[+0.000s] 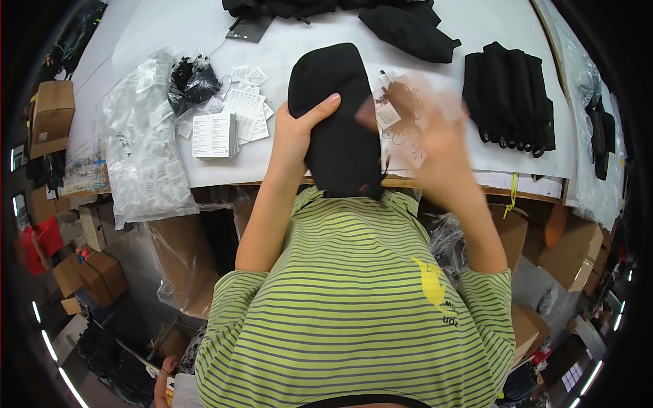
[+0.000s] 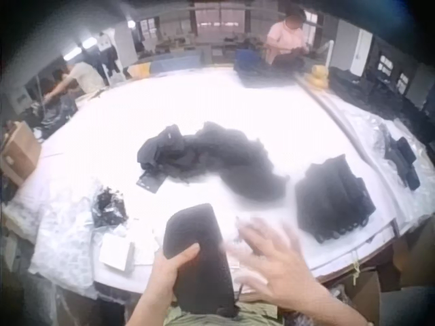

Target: Insert instructional cards, labels, or accessory pieces inside fabric pouches/bags and organize them at a workstation.

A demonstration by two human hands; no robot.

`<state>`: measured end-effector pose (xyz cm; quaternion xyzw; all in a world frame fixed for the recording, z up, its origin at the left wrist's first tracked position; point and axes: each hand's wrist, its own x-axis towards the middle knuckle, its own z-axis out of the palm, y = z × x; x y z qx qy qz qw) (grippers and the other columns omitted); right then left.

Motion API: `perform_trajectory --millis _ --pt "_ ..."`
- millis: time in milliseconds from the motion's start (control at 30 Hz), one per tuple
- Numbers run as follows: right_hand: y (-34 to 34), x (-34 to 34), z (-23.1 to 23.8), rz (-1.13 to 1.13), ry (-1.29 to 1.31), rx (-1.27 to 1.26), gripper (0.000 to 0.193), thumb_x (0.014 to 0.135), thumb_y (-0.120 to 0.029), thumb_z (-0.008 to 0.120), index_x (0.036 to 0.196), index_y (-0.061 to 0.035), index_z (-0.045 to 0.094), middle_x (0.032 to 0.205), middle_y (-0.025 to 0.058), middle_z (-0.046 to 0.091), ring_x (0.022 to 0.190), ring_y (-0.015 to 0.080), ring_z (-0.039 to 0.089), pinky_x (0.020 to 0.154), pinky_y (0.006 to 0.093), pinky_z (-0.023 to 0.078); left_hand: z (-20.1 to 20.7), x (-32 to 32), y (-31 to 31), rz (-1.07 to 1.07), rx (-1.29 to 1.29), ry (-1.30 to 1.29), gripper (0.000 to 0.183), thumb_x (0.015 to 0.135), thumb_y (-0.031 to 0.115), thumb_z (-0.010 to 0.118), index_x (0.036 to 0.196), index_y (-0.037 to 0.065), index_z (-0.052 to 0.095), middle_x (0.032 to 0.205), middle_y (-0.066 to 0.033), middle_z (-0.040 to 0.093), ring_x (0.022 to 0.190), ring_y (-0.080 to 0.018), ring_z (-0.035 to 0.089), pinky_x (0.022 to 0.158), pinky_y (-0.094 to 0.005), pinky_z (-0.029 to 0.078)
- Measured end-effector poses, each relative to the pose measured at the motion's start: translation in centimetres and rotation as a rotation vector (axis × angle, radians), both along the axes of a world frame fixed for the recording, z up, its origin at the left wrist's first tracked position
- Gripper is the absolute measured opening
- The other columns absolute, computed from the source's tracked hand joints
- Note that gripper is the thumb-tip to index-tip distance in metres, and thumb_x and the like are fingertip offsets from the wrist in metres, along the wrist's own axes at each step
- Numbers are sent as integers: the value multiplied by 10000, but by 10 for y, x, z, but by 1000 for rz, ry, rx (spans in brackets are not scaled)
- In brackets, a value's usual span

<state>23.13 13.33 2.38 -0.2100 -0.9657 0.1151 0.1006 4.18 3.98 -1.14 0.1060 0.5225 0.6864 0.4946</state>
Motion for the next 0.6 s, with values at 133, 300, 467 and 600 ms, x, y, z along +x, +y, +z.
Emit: perform_trajectory --millis 133,300,467,600 --pt "9 1 8 -71 185 -35 666 778 -325 659 1349 -68 433 1381 94 457 1314 304 354 1100 514 116 -1 2 2 79 -71 13 367 773 130 725 1055 -61 590 926 -133 652 762 -190 653 686 -287 540" --pt "-31 5 8 754 -96 -916 549 863 -485 526 1178 -40 594 1216 106 591 1183 277 519 1075 472 293 -6 -10 2 116 -44 -6 366 776 118 715 1072 -53 586 943 -124 650 790 -188 650 707 -281 536" --pt "-36 -10 19 195 267 -340 430 835 -436 582 1045 -74 682 1100 77 649 1199 292 506 1066 508 262 -12 -8 1 177 -19 -28 332 801 102 686 1084 -37 584 982 -114 639 841 -184 641 737 -285 530" --pt "-41 0 2 729 207 -649 425 770 -337 671 1158 -170 624 1153 56 594 1221 269 477 1054 482 280 -17 -10 6 231 -19 -14 328 812 98 671 1098 -33 577 1003 -114 633 866 -184 634 753 -287 527"
